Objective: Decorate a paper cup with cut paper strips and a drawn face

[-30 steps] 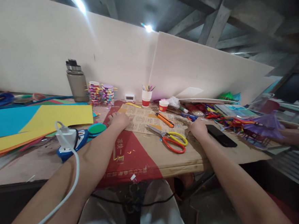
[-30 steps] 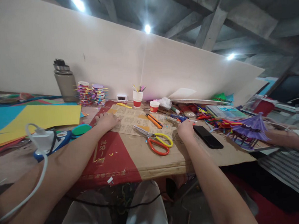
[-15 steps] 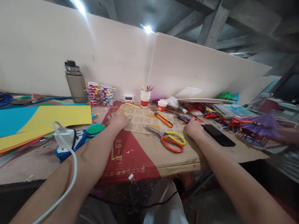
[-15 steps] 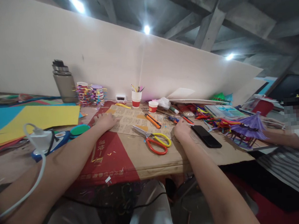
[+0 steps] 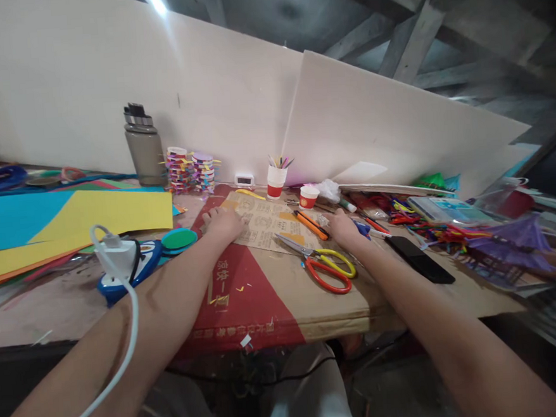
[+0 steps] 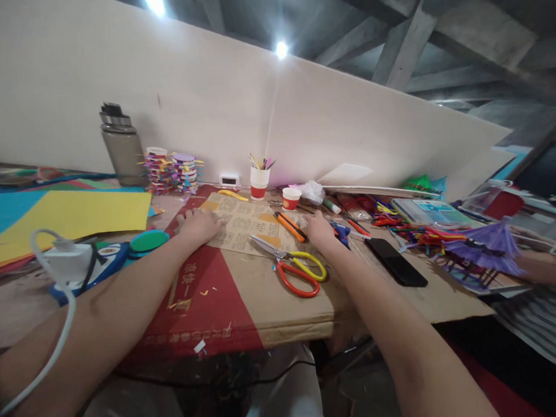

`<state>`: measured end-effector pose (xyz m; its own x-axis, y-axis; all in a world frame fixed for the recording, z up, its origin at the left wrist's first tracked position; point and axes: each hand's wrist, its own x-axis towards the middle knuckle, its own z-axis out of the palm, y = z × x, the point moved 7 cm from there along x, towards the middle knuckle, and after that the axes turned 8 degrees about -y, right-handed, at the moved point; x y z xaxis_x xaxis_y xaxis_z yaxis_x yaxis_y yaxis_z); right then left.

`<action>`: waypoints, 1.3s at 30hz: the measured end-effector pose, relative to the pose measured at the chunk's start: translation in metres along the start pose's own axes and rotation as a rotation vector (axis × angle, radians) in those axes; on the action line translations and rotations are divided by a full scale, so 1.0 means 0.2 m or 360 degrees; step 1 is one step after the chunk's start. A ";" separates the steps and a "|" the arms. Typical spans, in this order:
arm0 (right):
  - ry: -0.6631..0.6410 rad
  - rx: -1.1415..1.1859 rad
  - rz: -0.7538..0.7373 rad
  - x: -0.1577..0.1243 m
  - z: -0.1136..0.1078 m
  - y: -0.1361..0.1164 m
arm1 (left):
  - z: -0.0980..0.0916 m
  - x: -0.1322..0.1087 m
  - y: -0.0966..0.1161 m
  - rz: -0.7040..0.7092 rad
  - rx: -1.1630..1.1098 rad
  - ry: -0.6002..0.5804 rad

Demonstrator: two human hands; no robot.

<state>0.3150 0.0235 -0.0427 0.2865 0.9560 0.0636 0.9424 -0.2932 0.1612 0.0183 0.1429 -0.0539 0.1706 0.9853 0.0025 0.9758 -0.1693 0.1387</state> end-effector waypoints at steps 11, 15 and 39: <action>0.0079 -0.0064 -0.0058 0.10 -0.01 -0.02 | 0.01 0.00 0.01 0.0023 0.0035 0.0005; 0.0050 -0.0131 -0.0110 0.13 -0.02 -0.02 | 0.01 0.00 0.01 0.0002 0.0033 0.0003; 0.0105 -0.0183 -0.0184 0.17 -0.05 -0.08 | 0.01 -0.03 0.02 -0.0016 0.0063 -0.0012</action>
<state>0.3074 0.0608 -0.0339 0.1618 0.9815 0.1022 0.9412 -0.1846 0.2828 0.0215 0.1363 -0.0556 0.1618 0.9868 -0.0058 0.9820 -0.1605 0.0995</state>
